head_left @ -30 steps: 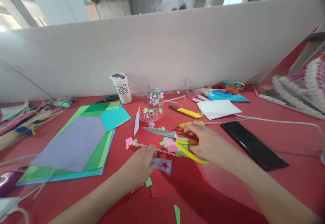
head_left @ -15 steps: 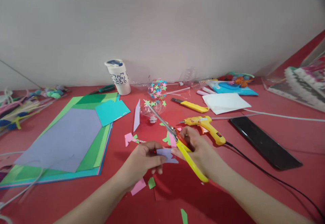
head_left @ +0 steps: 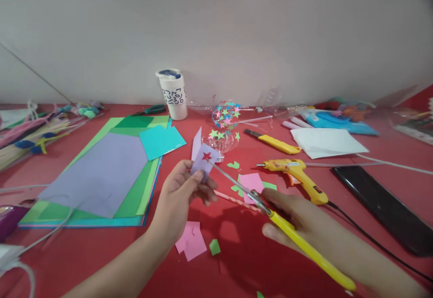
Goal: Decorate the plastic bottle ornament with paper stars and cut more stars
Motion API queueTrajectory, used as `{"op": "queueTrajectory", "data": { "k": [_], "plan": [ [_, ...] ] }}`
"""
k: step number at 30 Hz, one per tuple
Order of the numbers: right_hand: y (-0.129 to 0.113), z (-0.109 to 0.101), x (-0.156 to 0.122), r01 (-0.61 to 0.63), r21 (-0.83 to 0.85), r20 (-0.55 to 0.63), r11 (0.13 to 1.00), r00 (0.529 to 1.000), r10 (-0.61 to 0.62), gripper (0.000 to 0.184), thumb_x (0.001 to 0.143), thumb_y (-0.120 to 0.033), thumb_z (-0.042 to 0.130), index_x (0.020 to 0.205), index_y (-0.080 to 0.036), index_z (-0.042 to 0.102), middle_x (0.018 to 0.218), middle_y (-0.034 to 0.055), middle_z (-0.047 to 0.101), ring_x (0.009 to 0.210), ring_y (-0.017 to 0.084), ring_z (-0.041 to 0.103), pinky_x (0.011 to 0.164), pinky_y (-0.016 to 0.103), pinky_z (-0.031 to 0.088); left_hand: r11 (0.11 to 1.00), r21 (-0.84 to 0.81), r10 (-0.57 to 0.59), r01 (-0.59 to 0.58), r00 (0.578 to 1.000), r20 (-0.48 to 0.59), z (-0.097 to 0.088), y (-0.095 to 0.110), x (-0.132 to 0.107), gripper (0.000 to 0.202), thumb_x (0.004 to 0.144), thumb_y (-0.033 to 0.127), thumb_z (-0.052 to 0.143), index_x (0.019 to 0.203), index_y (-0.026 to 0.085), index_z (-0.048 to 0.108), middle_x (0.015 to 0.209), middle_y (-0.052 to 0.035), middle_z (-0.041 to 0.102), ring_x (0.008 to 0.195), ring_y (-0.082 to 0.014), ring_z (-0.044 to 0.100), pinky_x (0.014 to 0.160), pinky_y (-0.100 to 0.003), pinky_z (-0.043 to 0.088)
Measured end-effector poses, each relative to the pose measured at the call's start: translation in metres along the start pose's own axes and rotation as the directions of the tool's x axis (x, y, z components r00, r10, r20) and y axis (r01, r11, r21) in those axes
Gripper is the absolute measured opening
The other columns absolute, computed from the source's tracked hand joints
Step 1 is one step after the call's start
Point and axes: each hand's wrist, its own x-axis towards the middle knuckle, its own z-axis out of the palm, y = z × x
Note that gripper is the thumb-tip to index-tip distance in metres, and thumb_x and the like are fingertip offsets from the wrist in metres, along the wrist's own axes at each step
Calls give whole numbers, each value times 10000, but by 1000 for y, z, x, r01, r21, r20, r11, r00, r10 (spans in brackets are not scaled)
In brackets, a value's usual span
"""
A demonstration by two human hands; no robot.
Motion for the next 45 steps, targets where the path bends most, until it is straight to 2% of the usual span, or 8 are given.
{"op": "queueTrajectory", "data": {
  "k": [4,7,15,28,33,35,39,45],
  "plan": [
    [5,5,3,31,-15,129,999,991,-29,338,841,-553,471,731,-234,473,615,-25,459,533,138,415,483,246,317,996,-23,79,-81,994,-82,-2,-1,0,84,895,219,480,813,199,472,639,69,617,452,-51,551,441,-165,412],
    [2,7,5,6,-35,182,999,983,1,362,846,-554,485,704,-224,437,590,-46,411,507,115,365,481,243,287,998,-20,60,-62,996,-69,-2,-1,-1,128,883,215,506,761,177,506,612,61,605,441,-35,542,441,-147,399],
    [-19,7,5,-99,177,317,979,948,38,453,819,-645,453,689,-223,351,559,-85,305,430,70,344,409,212,237,998,-59,-9,7,999,-40,-1,-1,-3,168,839,214,562,682,154,561,579,46,607,384,-20,516,387,-126,364],
    [-16,16,3,-160,190,336,969,938,89,483,790,-696,438,699,-225,387,556,-74,339,422,80,354,388,216,272,999,-29,-46,45,998,-42,3,0,-7,120,856,247,515,759,176,516,560,39,634,345,-48,541,341,-124,344],
    [-10,23,-1,-84,150,97,985,993,70,491,721,-708,519,626,-236,419,575,-23,411,516,142,421,425,243,317,998,19,-65,65,998,13,5,2,-8,130,868,297,494,791,193,487,517,38,627,331,-76,554,320,-129,333],
    [-8,24,-2,-80,144,61,986,996,72,477,707,-698,545,627,-239,442,586,-10,429,550,160,436,437,249,327,996,41,-74,73,997,32,6,2,-8,132,862,310,502,802,193,494,522,32,631,334,-83,557,322,-135,342],
    [-11,21,-2,-119,175,185,977,979,86,477,732,-693,526,666,-229,438,620,-20,456,494,123,415,422,242,335,998,38,-60,59,997,40,5,0,-8,128,865,287,502,783,189,512,549,31,634,351,-72,554,339,-141,368],
    [-16,18,0,-175,251,310,952,946,92,499,786,-714,426,718,-219,413,511,-84,345,387,69,324,376,216,256,999,-17,-45,46,999,30,3,-1,-6,119,860,245,518,780,173,569,576,31,632,379,-52,548,384,-142,408]
  ]
}}
